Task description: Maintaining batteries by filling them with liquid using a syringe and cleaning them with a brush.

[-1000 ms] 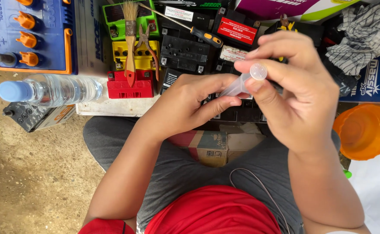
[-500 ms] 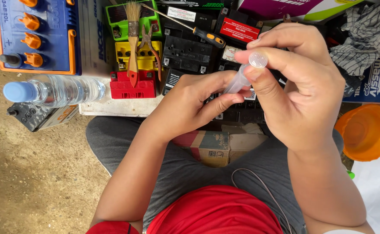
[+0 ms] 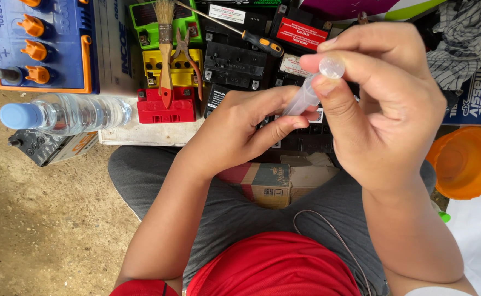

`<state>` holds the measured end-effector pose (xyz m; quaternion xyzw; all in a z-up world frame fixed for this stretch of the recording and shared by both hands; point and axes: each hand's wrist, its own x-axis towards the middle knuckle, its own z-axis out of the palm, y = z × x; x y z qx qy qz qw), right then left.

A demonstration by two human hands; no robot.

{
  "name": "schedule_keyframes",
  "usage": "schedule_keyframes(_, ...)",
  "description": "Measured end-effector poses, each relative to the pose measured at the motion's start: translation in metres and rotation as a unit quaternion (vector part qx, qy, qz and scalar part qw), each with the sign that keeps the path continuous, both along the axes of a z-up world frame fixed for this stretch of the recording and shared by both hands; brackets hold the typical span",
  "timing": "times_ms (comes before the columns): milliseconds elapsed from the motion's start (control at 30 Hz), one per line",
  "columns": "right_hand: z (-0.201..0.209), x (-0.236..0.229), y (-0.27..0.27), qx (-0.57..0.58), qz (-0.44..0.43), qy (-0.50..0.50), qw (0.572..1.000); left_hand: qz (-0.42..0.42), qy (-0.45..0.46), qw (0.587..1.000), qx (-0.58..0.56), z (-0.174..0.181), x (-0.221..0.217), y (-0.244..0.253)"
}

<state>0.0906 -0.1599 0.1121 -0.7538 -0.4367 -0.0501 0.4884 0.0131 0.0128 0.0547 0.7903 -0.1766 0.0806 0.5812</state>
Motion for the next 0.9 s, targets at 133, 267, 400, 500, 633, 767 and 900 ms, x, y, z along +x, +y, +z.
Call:
schedule_keyframes(133, 0.002, 0.001, 0.002, -0.002, 0.000, -0.001, 1.000, -0.005, 0.004, 1.000, -0.007, 0.003, 0.002, 0.002)
schedule_keyframes(267, 0.007, 0.002, 0.003, -0.013, 0.005, 0.075, 0.997, -0.016, 0.033, 0.999, -0.017, 0.010, 0.005, 0.007)
schedule_keyframes(400, 0.010, 0.005, 0.003, -0.025, 0.002, 0.099, 0.995, -0.036, 0.048, 0.998, -0.029, 0.017, 0.008, 0.010)
schedule_keyframes(500, 0.011, 0.004, 0.003, -0.022, 0.008, 0.109, 0.994, -0.053, 0.060, 0.995, -0.052, 0.020, 0.008, 0.010)
schedule_keyframes(633, 0.008, 0.003, 0.002, -0.013, 0.006, 0.125, 0.992, -0.043, 0.050, 0.994, -0.084, 0.014, 0.004, 0.006)
schedule_keyframes(767, 0.009, 0.001, 0.001, -0.018, -0.007, 0.128, 0.992, -0.023, 0.079, 0.989, -0.126, 0.011, 0.000, 0.003)
schedule_keyframes(900, 0.015, -0.002, -0.002, -0.023, -0.011, 0.067, 0.997, -0.013, 0.054, 0.995, -0.088, 0.020, 0.002, 0.001)
